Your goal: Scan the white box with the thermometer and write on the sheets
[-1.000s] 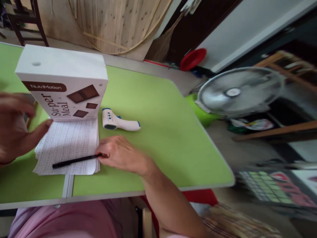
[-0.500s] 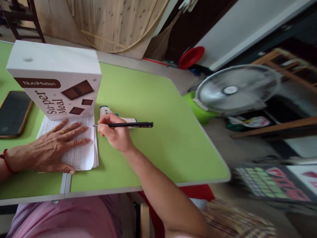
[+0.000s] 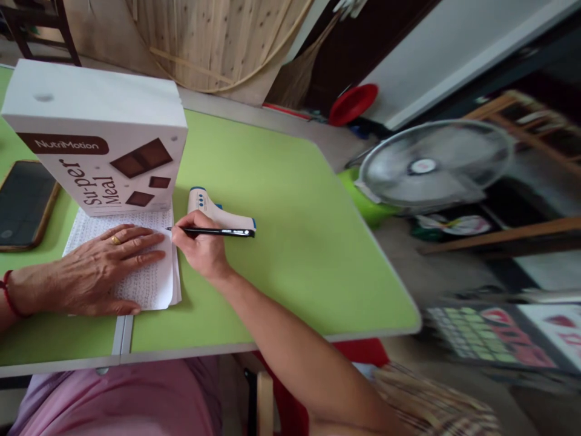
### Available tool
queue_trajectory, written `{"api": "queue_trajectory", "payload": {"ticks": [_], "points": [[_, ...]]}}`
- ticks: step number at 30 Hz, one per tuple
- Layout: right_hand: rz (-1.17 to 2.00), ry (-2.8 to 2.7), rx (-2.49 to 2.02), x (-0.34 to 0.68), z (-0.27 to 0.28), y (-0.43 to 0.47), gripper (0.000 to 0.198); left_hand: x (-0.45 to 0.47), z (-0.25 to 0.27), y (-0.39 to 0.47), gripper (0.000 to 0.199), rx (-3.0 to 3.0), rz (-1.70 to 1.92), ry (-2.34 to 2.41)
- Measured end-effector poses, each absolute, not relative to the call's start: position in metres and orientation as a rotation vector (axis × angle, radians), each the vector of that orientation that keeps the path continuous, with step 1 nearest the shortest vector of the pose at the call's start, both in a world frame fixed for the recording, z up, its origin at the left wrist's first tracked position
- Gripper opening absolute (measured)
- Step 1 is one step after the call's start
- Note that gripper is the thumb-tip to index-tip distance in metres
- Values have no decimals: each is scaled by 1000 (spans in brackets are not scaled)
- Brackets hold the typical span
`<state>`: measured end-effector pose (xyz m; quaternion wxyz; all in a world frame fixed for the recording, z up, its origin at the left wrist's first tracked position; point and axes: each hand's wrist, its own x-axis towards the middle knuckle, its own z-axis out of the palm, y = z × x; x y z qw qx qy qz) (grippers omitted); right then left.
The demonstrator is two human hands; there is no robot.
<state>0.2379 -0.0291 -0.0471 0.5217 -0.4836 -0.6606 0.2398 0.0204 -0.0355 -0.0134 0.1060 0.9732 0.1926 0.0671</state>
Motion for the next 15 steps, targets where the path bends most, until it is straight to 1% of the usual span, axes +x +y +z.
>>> {"api": "queue_trajectory", "payload": {"ticks": [15], "points": [[563,-1642,-1216,237,-48,-31,8,21,-12,-39,72,2852,206,595]]}}
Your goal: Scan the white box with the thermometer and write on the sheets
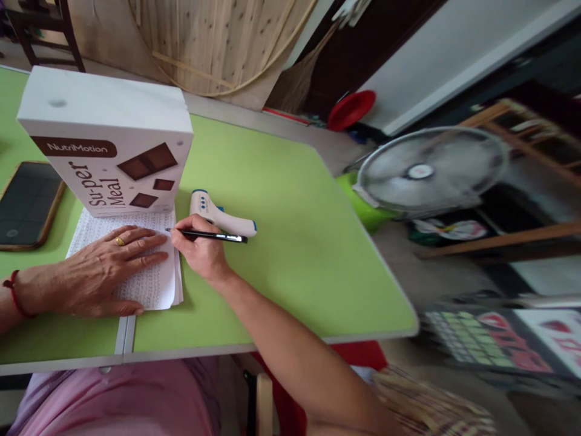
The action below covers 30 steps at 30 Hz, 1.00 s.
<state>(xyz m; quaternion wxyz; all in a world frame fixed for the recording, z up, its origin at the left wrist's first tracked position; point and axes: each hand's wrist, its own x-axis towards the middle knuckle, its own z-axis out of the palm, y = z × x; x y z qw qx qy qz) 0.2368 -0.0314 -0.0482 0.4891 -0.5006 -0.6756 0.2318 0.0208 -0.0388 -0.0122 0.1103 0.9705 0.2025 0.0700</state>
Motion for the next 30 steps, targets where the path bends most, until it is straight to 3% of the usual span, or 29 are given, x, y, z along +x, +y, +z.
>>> {"api": "queue_trajectory", "payload": {"ticks": [30], "points": [[566,-1639,-1278,237,-46,-31,9,21,-12,-38,72,2853,208,593]]}}
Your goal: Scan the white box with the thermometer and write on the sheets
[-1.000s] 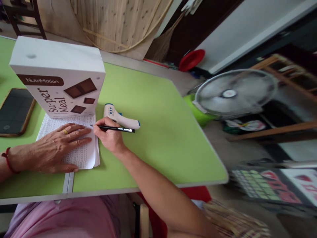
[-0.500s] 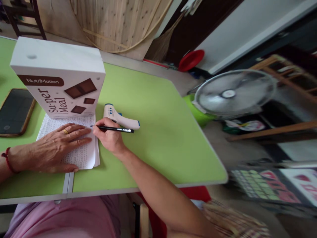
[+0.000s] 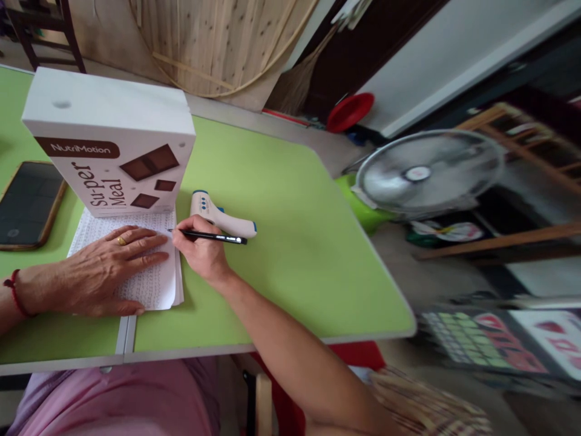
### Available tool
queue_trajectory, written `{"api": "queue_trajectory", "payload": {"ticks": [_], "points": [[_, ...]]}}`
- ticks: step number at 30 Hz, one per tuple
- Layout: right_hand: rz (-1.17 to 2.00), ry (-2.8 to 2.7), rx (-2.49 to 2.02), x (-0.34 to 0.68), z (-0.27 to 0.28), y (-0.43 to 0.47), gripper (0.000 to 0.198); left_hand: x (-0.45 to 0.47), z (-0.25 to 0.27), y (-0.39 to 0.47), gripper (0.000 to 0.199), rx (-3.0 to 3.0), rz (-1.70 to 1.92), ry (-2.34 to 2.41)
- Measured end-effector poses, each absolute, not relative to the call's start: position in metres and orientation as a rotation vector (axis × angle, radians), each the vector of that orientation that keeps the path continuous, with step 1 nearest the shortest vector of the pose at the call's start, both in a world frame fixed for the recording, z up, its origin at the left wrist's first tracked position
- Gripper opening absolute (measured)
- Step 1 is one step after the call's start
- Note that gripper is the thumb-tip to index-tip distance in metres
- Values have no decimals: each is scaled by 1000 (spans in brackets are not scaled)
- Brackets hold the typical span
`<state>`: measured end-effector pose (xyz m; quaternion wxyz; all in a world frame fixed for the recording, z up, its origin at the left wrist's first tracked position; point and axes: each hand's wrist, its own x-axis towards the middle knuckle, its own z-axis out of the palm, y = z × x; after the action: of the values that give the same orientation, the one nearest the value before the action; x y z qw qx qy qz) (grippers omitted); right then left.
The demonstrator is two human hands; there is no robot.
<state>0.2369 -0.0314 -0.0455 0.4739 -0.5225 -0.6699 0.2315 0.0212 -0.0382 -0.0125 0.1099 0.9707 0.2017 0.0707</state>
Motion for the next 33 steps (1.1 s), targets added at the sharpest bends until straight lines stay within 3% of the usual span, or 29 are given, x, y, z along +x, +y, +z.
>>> {"api": "queue_trajectory", "payload": {"ticks": [33], "points": [[530,-1654,-1249,238,-44,-32,9,20,-13,-38,74,2867,202,588]]}}
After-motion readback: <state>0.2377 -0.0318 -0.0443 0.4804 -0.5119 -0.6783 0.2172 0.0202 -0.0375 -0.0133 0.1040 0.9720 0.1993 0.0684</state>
